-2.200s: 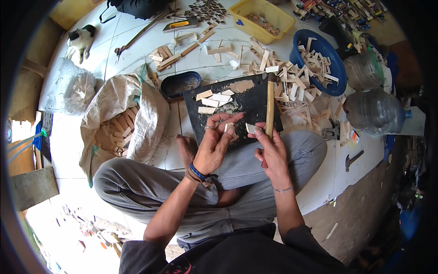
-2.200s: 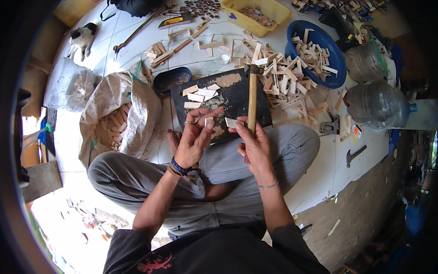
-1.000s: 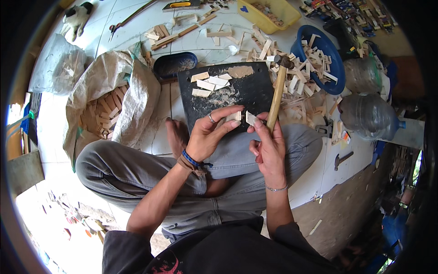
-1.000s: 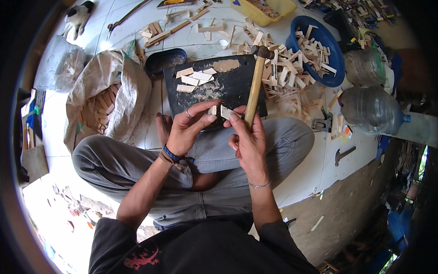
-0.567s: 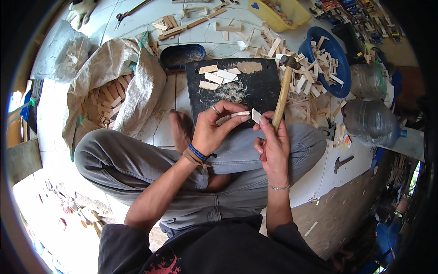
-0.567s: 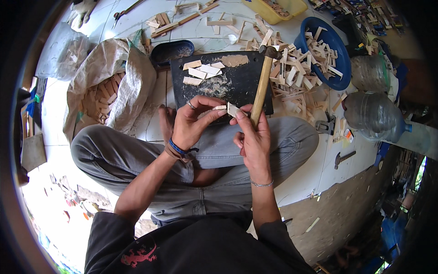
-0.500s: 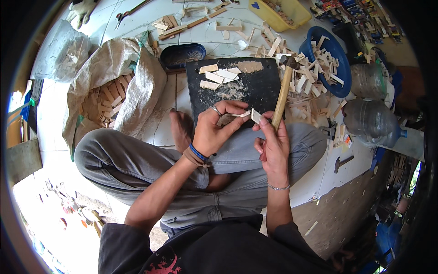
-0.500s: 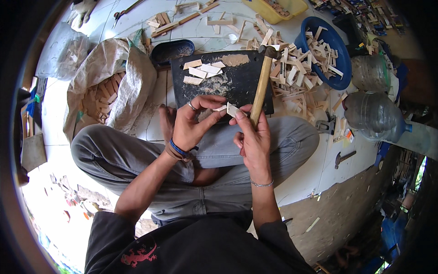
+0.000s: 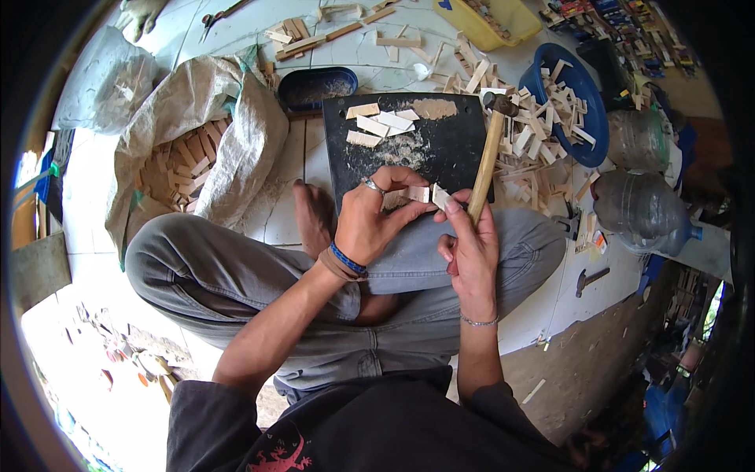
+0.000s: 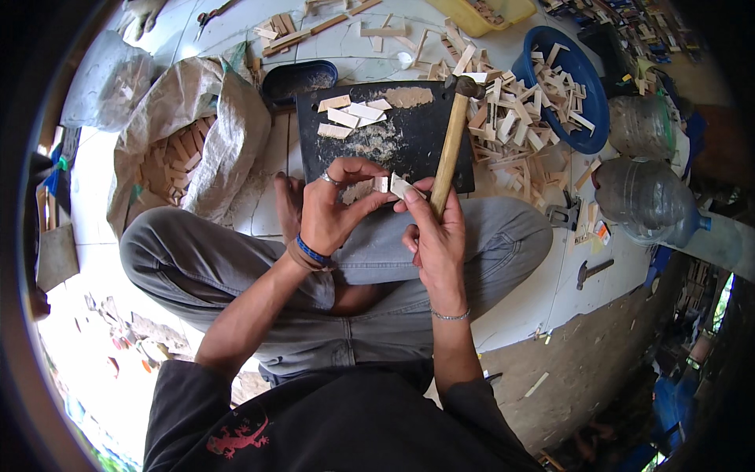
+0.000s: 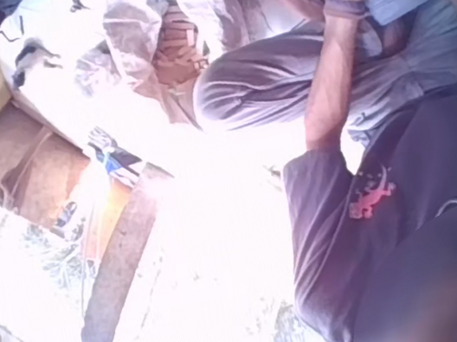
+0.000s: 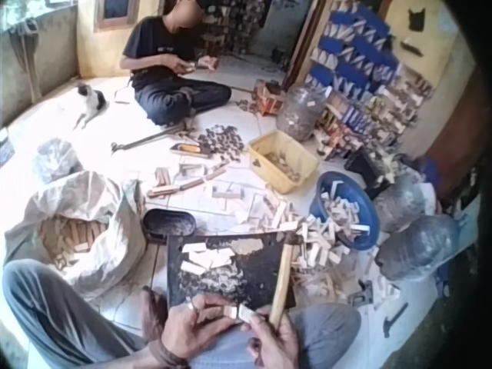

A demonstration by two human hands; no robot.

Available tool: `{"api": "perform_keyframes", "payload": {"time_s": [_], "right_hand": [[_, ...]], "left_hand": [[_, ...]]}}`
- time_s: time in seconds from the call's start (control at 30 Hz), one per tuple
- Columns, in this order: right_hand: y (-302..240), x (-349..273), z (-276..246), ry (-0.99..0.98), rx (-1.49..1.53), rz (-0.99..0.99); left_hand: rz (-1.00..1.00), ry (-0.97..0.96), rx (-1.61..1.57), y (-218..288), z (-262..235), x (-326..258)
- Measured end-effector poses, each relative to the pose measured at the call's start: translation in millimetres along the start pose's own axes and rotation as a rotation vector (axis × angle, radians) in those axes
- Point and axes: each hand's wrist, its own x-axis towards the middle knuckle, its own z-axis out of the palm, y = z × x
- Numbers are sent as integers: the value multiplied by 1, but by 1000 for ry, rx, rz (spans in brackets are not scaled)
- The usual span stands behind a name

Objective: The person sits on the floor and repeatedly picks up small wooden pieces from a sack, then uses a hammer to strike and shape them on a black board. Finished pieces are placed into a blue bowl. The person occasionally adjusts the wood with both hands before striking.

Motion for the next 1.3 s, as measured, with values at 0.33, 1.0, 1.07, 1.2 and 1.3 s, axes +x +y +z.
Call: {"api": "perform_keyframes", "payload": {"time_s": [0.33,1.0,1.07,1.2,1.3], "right_hand": [[-4,3,3,-32,-71,-26],[-7,4,8,11,-121,-33],[-7,4,9,13,-122,-26],[-8,4,9,25,-123,-27],[-9,5,10,24,-138,-25]], "left_hand": [[8,-13,52,-3,-3,1],[25,-18,34,-4,-6,2],[36,-14,35,-4,-6,2],[25,-16,34,-4,-5,1],[21,-16,33,-4,-4,1]]}}
